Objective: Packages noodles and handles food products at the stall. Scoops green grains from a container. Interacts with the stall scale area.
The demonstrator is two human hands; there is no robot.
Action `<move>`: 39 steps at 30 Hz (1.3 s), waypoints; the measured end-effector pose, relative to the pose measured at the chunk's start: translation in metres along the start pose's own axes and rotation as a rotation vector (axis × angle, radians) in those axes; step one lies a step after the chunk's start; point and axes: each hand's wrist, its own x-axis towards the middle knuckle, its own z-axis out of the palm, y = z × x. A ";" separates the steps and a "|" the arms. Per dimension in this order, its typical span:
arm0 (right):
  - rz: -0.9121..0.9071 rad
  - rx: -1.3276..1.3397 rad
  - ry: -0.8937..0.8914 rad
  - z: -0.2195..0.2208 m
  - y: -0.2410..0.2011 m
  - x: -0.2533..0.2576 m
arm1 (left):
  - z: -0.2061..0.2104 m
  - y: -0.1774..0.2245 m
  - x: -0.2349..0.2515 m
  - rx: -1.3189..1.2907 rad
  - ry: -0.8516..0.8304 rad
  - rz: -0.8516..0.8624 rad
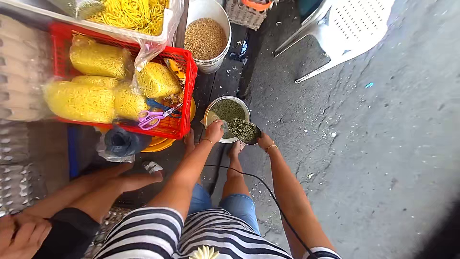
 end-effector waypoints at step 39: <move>0.161 -0.612 0.037 0.010 -0.128 -0.091 | 0.046 0.011 -0.002 0.014 -0.029 0.026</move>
